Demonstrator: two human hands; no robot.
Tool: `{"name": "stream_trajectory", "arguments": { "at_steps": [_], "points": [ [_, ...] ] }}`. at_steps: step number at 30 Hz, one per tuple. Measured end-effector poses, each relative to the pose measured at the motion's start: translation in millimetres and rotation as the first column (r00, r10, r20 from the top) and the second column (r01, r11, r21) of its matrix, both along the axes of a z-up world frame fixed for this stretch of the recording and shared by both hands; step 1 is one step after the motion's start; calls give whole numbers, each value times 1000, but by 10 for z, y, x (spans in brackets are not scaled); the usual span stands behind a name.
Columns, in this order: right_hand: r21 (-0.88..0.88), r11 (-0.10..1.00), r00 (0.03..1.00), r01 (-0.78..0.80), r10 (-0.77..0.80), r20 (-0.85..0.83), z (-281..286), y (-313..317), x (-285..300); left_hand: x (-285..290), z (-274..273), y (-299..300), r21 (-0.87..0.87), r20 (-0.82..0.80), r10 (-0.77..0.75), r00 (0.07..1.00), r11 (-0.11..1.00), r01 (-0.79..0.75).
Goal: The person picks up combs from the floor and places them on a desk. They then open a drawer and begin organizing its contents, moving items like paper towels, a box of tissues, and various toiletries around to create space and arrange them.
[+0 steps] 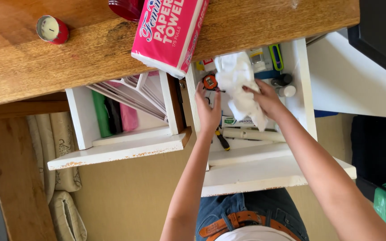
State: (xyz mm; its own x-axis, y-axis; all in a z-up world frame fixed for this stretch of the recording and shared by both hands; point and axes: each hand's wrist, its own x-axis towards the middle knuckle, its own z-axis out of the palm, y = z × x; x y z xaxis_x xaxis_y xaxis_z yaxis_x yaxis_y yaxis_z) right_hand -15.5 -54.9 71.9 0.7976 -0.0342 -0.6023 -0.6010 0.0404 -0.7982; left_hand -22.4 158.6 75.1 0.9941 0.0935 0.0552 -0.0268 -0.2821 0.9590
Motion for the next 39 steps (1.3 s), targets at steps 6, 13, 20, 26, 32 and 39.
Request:
{"name": "stream_trajectory", "arguments": {
  "at_steps": [6,13,20,26,32,39],
  "points": [
    [144,961,962,238,-253,100,-672,420,1071,-221,48,29,-217,-242,-12,970,975,-42],
    [-427,903,912,46,137,388,-1968,771,1770,-368,83,182,-84,-197,-72,978,995,56],
    [-294,955,827,41,133,546,-1817,1082,1934,-402,184,212,180,-186,-223,957,950,256],
    [190,978,899,-82,-10,437,-1877,992,1979,-589,-80,153,603,-309,-335,890,655,455],
    [-808,585,601,70,622,502,-132,657,867,-716,-203,142,740,-463,-377,802,333,584],
    [-876,120,431,-468,896,-107,-337,282,-329,-790,-282,125,778,-442,-357,823,304,550]
  ]
}}
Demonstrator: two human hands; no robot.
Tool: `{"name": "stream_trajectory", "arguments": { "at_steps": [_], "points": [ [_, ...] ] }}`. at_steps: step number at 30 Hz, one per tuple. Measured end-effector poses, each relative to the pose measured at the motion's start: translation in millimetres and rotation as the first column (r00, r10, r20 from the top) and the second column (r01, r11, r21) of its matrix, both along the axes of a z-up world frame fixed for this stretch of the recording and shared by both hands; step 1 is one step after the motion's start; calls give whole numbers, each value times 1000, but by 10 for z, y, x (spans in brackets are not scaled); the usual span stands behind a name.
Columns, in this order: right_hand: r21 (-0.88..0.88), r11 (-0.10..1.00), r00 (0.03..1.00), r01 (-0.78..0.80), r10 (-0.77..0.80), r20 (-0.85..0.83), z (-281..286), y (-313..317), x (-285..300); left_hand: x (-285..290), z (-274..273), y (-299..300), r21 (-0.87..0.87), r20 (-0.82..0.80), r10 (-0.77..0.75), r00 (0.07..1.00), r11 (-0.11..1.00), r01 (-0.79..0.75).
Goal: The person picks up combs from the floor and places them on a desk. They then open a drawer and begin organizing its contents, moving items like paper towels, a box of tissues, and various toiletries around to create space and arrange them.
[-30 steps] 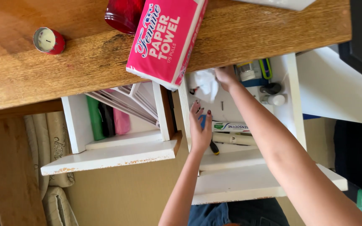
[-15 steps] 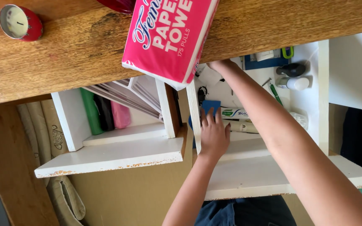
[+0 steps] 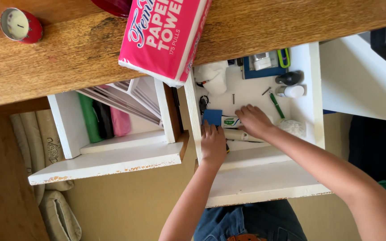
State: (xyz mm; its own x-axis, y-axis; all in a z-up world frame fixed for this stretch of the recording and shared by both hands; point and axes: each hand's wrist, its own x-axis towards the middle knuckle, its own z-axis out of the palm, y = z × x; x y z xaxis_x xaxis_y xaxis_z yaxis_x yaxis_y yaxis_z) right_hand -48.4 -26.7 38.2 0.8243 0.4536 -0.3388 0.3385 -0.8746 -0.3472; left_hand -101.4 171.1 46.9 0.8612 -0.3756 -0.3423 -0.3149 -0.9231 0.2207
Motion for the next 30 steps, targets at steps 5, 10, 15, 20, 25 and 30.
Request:
{"name": "stream_trajectory", "arguments": {
  "at_steps": [5,10,15,20,25,30],
  "points": [
    [-90,995,983,48,-62,-170,-285,-177,-205,-94,-84,-9,59,-5,-24,1000,998,24],
    [-70,995,981,70,-82,-176,123,-254,-100,-170,-129,13,78,9,-29,1000,997,28],
    [112,696,668,709,-613,-422,1202,-503,181,-196,-240,9,19,-41,3,999,1000,-3],
    [440,-79,305,894,-613,-729,1047,-898,317,-180,-170,9,-3,-86,8,996,1000,-8],
    [216,-833,176,510,-145,-974,363,-1088,625,-152,-128,-8,-9,-96,13,995,1000,-14],
    [101,-939,313,330,8,-950,-191,-1140,1160,-164,-127,4,11,-67,2,998,1000,-1]
  ]
}}
